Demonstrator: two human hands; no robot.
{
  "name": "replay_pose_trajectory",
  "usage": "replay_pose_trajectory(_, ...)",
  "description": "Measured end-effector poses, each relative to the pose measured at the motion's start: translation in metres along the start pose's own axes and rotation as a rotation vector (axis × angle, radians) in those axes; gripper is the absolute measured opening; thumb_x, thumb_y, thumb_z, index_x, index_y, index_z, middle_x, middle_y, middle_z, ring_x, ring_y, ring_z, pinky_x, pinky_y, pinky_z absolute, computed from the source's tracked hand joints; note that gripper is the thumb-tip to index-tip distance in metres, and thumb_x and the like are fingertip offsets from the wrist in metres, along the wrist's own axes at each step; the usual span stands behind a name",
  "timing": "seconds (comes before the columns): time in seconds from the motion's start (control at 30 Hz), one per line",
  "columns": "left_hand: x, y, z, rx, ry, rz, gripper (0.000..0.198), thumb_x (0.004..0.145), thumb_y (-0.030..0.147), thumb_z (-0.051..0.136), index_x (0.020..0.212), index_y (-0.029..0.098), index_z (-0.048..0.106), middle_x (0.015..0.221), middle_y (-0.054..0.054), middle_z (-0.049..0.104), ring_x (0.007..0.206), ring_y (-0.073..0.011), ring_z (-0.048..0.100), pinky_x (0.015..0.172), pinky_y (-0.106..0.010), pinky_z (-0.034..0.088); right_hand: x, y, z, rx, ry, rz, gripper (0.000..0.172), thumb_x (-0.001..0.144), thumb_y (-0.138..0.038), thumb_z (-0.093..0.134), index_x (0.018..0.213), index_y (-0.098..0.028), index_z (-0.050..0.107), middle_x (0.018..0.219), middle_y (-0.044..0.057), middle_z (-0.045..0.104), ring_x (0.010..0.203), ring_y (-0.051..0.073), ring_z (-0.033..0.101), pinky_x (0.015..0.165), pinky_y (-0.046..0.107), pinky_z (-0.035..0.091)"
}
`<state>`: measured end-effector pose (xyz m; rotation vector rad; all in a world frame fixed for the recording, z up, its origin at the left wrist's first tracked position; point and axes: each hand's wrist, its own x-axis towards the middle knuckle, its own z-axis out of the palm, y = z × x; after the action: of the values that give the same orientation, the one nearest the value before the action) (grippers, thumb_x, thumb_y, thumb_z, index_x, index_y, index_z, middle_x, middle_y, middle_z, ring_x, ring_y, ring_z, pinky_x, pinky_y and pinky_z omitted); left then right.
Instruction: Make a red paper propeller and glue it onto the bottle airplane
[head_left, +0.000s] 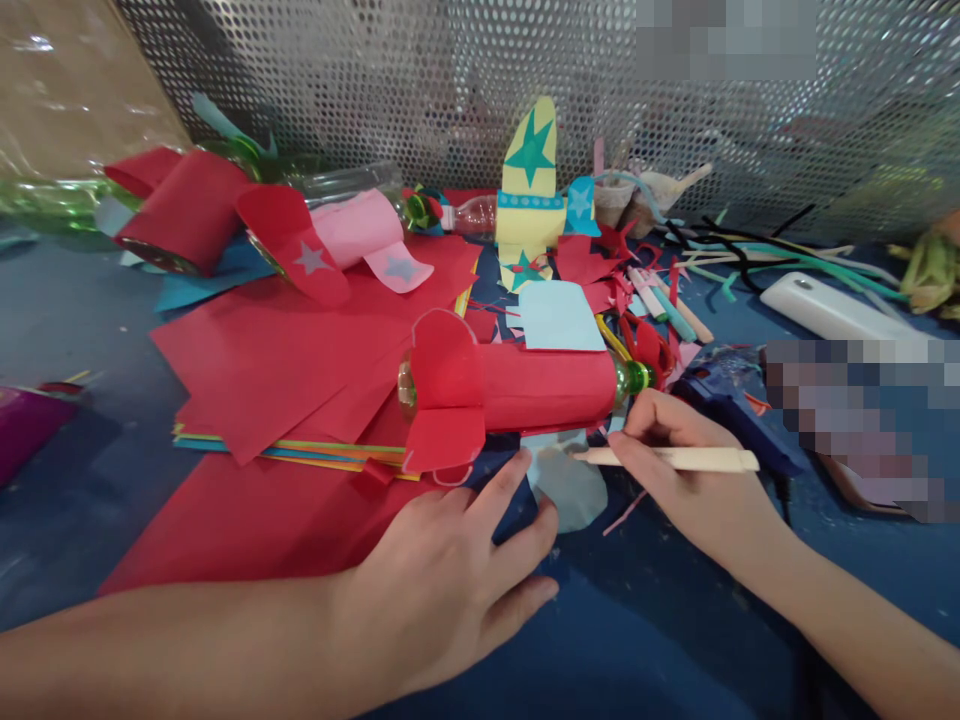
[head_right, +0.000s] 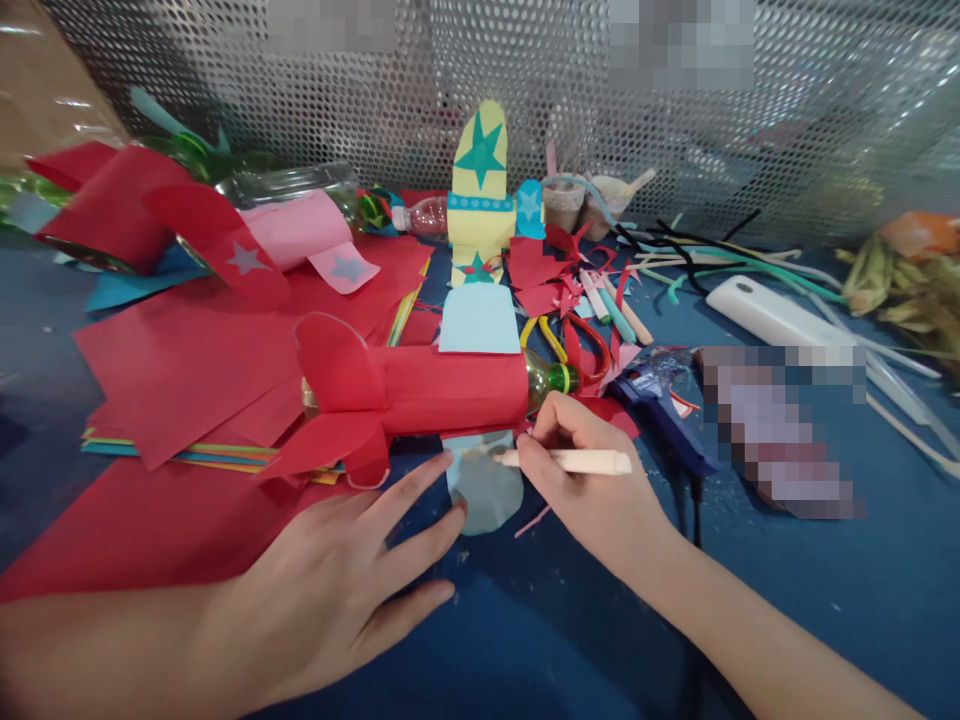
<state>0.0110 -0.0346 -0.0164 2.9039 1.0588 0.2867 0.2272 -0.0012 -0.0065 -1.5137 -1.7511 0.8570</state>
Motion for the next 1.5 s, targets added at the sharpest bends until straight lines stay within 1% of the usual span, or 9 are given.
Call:
replay_pose_trajectory(0.13, -0.0008, 0.0005, 0.0001, 0.0, -0.001, 0.001, 0.033, 0.091, 0.036, 0.042, 0.117, 0.022, 0.058, 0.128, -0.021, 0.051, 0.067, -0.0228, 0.065, 0.055, -0.041, 0.055, 0.0008, -0.0004, 0.0002, 0.003, -0.024, -0.019, 0.024, 0.078, -0.018, 0.052, 0.061, -0.022, 0.036, 0.051, -0.008, 0.035, 0.043, 0.008, 0.033, 0.04, 0.021, 0.026)
replay_pose_trajectory(0.27, -0.0008, 0.0004, -0.0005, 0.012, 0.005, 0.003, 0.033, 0.091, 0.036, 0.043, 0.117, 0.021, 0.058, 0.127, -0.021, 0.052, 0.066, -0.0228, 0.065, 0.054, -0.041, 0.055, 0.0014, -0.0007, 0.0003, 0.006, 0.005, 0.0, 0.024, 0.078, -0.019, 0.051, 0.061, -0.023, 0.036, 0.05, -0.009, 0.034, 0.042, 0.008, 0.032, 0.039, 0.02, 0.025)
replay_pose_trajectory(0.5, 0.0012, 0.0, -0.0015, -0.009, 0.011, 0.002, 0.032, 0.091, 0.035, 0.042, 0.114, 0.02, 0.059, 0.126, -0.022, 0.053, 0.065, -0.0228, 0.065, 0.053, -0.041, 0.055, 0.0005, -0.0007, -0.0006, -0.004, 0.003, -0.003, 0.024, 0.078, -0.018, 0.052, 0.061, -0.022, 0.036, 0.051, -0.008, 0.035, 0.043, 0.008, 0.033, 0.04, 0.021, 0.026)
replay_pose_trajectory(0.8, -0.0006, -0.0001, 0.0003, 0.001, -0.012, -0.001, 0.034, 0.091, 0.035, 0.042, 0.118, 0.022, 0.057, 0.129, -0.021, 0.05, 0.067, -0.0229, 0.065, 0.055, -0.041, 0.055, 0.0004, 0.0009, -0.0012, -0.028, -0.004, 0.002, 0.024, 0.079, -0.018, 0.052, 0.061, -0.022, 0.036, 0.051, -0.008, 0.034, 0.043, 0.008, 0.034, 0.04, 0.021, 0.026)
replay_pose_trajectory(1.0, 0.0, -0.0002, 0.0004, 0.006, 0.004, 0.0, 0.033, 0.091, 0.036, 0.042, 0.117, 0.022, 0.057, 0.129, -0.021, 0.05, 0.067, -0.0225, 0.065, 0.054, -0.04, 0.055, 0.0004, 0.0018, -0.0014, -0.016, 0.008, -0.021, 0.023, 0.079, -0.019, 0.05, 0.061, -0.022, 0.036, 0.051, -0.008, 0.035, 0.043, 0.007, 0.034, 0.04, 0.019, 0.028)
replay_pose_trajectory(1.13, -0.0009, -0.0004, 0.0014, 0.004, -0.002, -0.005, 0.034, 0.091, 0.037, 0.042, 0.118, 0.022, 0.057, 0.129, -0.021, 0.051, 0.067, -0.0231, 0.065, 0.054, -0.041, 0.055, 0.0002, 0.0024, -0.0023, -0.024, 0.015, -0.024, 0.022, 0.079, -0.019, 0.05, 0.061, -0.022, 0.037, 0.051, -0.008, 0.035, 0.043, 0.007, 0.034, 0.04, 0.019, 0.028)
replay_pose_trajectory(1.3, -0.0012, -0.001, 0.0006, -0.005, 0.018, -0.003, 0.033, 0.091, 0.036, 0.044, 0.117, 0.022, 0.057, 0.128, -0.022, 0.052, 0.068, -0.0241, 0.066, 0.054, -0.041, 0.055, 0.0001, 0.0008, -0.0018, -0.014, 0.024, -0.035, 0.022, 0.078, -0.019, 0.049, 0.061, -0.023, 0.036, 0.051, -0.008, 0.035, 0.043, 0.007, 0.034, 0.04, 0.019, 0.028)
replay_pose_trajectory(1.5, 0.0008, -0.0002, -0.0011, -0.018, 0.03, 0.002, 0.031, 0.091, 0.035, 0.043, 0.114, 0.021, 0.058, 0.124, -0.022, 0.055, 0.064, -0.0245, 0.065, 0.052, -0.042, 0.055, -0.0012, 0.0033, -0.0003, -0.023, -0.039, -0.059, 0.022, 0.08, -0.018, 0.051, 0.062, -0.022, 0.037, 0.053, -0.008, 0.035, 0.044, 0.007, 0.034, 0.04, 0.019, 0.028)
